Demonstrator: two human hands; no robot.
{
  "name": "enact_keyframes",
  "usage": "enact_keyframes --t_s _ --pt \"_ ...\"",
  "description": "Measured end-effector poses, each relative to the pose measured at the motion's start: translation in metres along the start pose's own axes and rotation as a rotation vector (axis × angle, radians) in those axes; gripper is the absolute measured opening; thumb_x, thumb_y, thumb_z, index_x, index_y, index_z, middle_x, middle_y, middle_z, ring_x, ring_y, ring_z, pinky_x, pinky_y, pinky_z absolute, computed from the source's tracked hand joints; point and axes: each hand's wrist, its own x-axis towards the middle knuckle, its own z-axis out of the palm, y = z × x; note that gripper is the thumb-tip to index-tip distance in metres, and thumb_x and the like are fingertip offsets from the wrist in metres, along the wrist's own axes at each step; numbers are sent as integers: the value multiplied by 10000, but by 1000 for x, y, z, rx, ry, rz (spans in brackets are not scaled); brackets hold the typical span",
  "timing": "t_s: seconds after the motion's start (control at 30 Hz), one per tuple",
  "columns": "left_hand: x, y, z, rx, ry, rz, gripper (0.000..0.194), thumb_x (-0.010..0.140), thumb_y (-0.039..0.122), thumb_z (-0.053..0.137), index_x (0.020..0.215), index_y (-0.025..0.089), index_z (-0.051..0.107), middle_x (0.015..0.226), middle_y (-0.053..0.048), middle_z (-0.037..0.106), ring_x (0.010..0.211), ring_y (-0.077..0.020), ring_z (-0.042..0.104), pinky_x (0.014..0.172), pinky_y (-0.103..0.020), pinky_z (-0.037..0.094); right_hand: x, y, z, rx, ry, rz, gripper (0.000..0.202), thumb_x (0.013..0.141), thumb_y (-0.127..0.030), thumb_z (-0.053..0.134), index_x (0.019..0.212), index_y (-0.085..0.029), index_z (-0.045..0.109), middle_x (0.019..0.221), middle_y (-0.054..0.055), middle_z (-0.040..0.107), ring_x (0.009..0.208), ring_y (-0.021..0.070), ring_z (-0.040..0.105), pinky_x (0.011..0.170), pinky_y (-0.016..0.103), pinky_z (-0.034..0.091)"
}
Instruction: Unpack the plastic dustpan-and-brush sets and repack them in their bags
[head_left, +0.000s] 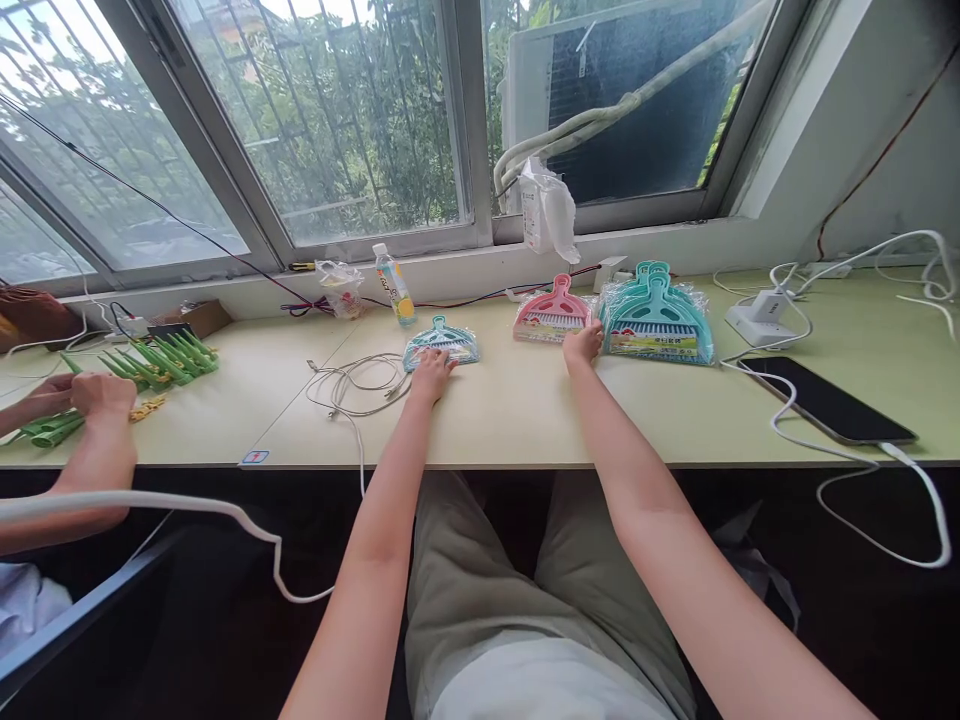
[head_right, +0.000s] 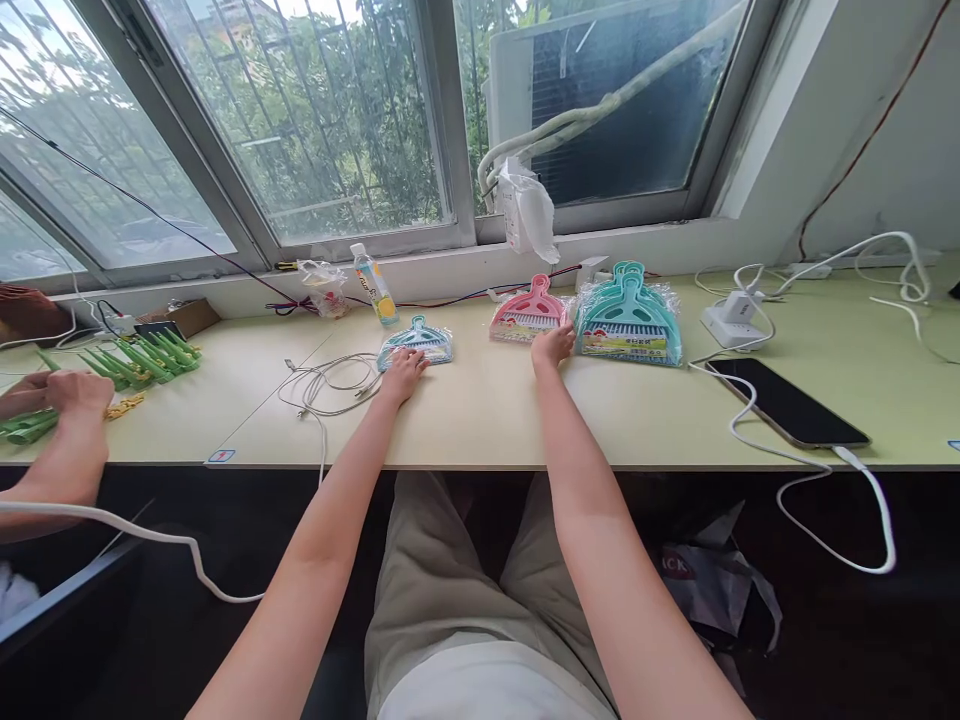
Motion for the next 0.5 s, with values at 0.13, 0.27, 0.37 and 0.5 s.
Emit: enact_keyframes --t_s 0.13,0.27,0.37,0.5 --pt "1 -1 1 -47 4 -20 366 953 376 473 1255 207 592 1434 -157 475 1399 -330 349 1152 -500 289 1 2 2 -42 -74 -4 639 864 -145 515 1457 -41 301 1387 281 480 1309 331 471 1043 422 418" --pt "3 -3 3 -72 0 -2 358 924 333 524 1256 213 583 1436 -148 491 1422 -306 345 1183 -476 242 -5 4 6 -164 -140 -101 765 830 -352 687 1435 -33 343 1404 316 457 1342 377 420 1095 468 358" --pt "4 -4 4 -45 -17 -8 383 925 326 513 1275 183 570 1467 -167 462 1451 -308 314 1196 -451 214 -8 5 9 -215 -131 -153 889 774 -443 754 1444 -36 335 1406 329 441 1343 401 401 1089 502 347" --pt "3 -3 5 -6 -23 -4 403 932 326 494 1294 161 564 1478 -179 453 1454 -312 317 1197 -448 215 -5 8 7 -203 -113 -131 617 796 -271 722 1322 -61 477 1364 295 485 1299 375 455 1056 470 392"
